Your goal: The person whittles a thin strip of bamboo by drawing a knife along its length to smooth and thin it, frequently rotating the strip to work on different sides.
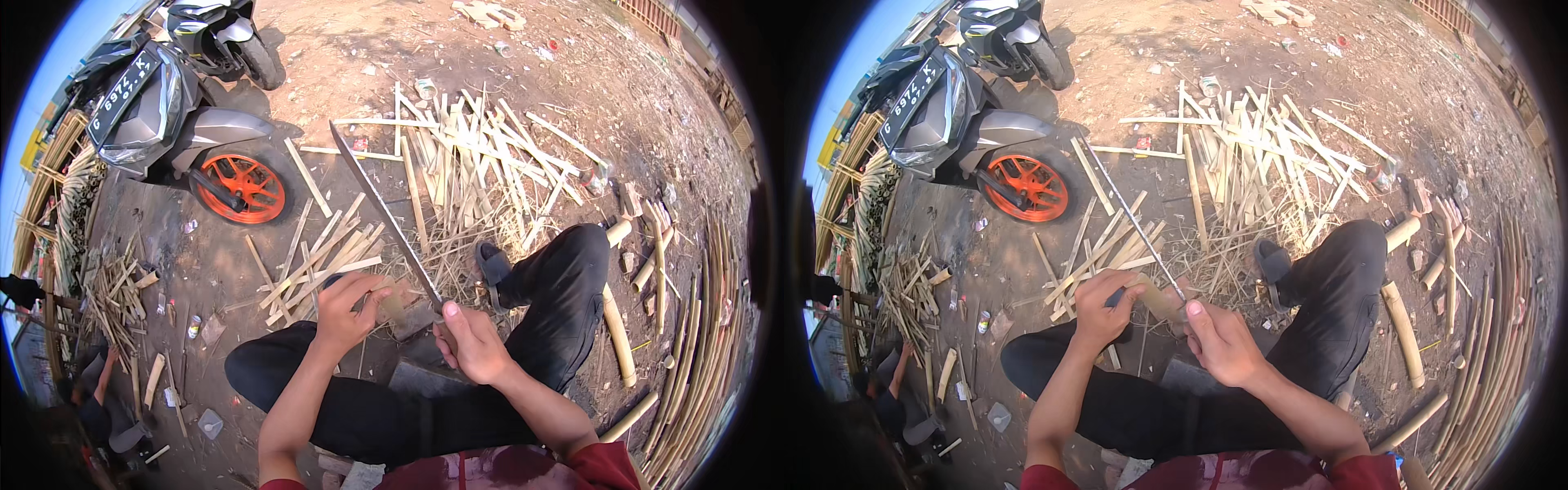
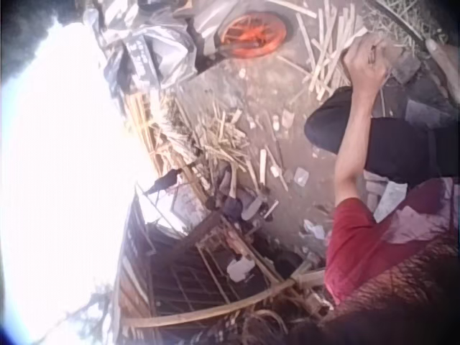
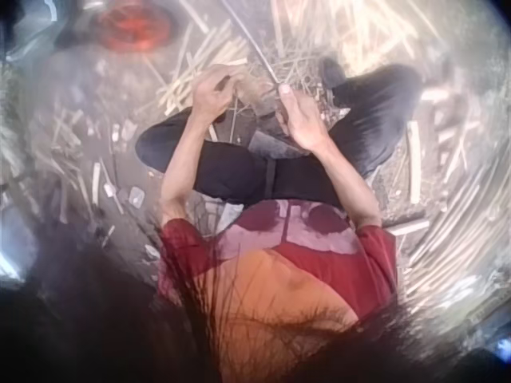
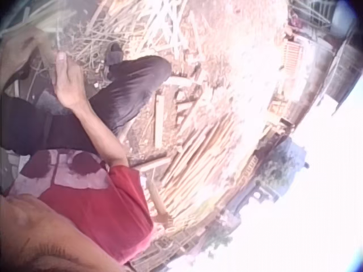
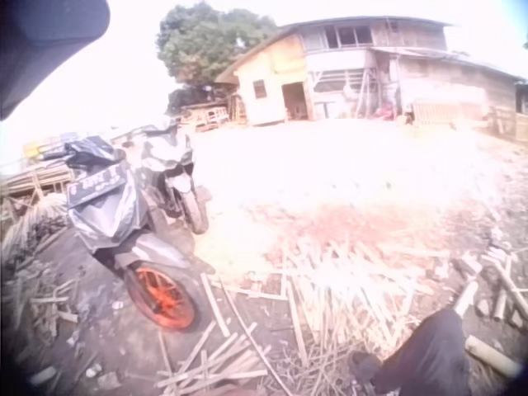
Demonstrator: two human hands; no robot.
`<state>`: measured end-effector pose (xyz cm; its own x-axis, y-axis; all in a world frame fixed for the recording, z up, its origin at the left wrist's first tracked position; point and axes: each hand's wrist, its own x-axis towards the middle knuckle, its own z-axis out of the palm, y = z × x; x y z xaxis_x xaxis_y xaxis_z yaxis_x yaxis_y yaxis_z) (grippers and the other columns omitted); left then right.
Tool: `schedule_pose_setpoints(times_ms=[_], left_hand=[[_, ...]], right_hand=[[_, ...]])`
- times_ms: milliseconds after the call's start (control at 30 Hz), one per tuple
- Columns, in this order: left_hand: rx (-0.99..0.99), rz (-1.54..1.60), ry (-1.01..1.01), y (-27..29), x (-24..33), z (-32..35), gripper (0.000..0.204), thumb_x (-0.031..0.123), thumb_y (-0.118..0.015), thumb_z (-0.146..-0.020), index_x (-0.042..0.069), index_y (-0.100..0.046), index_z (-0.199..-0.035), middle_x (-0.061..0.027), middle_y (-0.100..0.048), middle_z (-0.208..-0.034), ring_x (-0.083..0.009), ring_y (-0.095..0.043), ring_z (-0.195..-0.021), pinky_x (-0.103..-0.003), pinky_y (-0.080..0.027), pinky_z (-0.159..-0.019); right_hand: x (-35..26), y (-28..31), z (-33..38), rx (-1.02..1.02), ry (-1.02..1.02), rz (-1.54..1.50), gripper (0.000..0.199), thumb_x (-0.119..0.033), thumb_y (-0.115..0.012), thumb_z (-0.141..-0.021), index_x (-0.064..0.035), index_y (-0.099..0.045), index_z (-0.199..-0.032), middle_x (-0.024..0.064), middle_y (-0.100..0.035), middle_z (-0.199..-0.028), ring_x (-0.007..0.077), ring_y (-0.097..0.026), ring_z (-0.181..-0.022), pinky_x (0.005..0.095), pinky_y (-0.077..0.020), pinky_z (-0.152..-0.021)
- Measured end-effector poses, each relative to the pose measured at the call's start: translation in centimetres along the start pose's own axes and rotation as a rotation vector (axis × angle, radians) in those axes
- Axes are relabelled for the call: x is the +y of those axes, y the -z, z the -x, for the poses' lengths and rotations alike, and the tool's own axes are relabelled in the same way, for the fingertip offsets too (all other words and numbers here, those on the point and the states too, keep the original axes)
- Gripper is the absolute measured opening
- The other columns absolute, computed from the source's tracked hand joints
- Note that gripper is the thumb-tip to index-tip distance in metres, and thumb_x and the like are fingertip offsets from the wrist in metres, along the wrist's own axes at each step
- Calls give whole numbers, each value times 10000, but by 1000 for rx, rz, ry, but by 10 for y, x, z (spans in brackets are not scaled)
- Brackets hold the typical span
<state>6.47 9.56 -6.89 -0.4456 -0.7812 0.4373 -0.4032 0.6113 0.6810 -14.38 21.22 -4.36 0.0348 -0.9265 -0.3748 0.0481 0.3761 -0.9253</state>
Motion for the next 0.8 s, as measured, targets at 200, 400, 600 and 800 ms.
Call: schedule_pose_setpoints(times_ms=[200, 400, 600, 800], left_hand=[[2, 37, 82, -5, -5, -6, 219, 43, -828, -762, 8, -736, -957, -136, -738, -839, -242, -718, -681, -321, -551, -622], [22, 7, 30, -8, -10, -5, 220, 33, -832, -757, 30, -717, -945, -121, -742, -843, -237, -724, -698, -318, -561, -626], [39, 40, -64, -11, -11, -9, 216, 7, -832, -745, 45, -714, -922, -111, -749, -839, -229, -726, -684, -309, -558, -605], [25, 3, -85, -10, -10, -8, 217, -4, -830, -737, 53, -717, -914, -105, -757, -849, -237, -739, -720, -313, -572, -621]], right_hand=[[-1, -12, -16, -16, 53, 141, 646, -522, -323, -1093, 9, -548, -801, 48, -539, -602, 117, -536, -491, 287, -422, -477], [0, -14, -17, -13, -75, 144, 568, -423, -366, -1100, 11, -590, -810, 80, -564, -590, 206, -587, -561, 379, -470, -587], [-2, -11, -15, -24, -87, 130, 562, -419, -358, -1103, 15, -582, -825, 81, -560, -601, 199, -579, -564, 371, -463, -581], [-4, -8, -12, -44, -105, 138, 554, -415, -354, -1104, 12, -575, -829, 78, -558, -612, 193, -572, -564, 363, -456, -572]])
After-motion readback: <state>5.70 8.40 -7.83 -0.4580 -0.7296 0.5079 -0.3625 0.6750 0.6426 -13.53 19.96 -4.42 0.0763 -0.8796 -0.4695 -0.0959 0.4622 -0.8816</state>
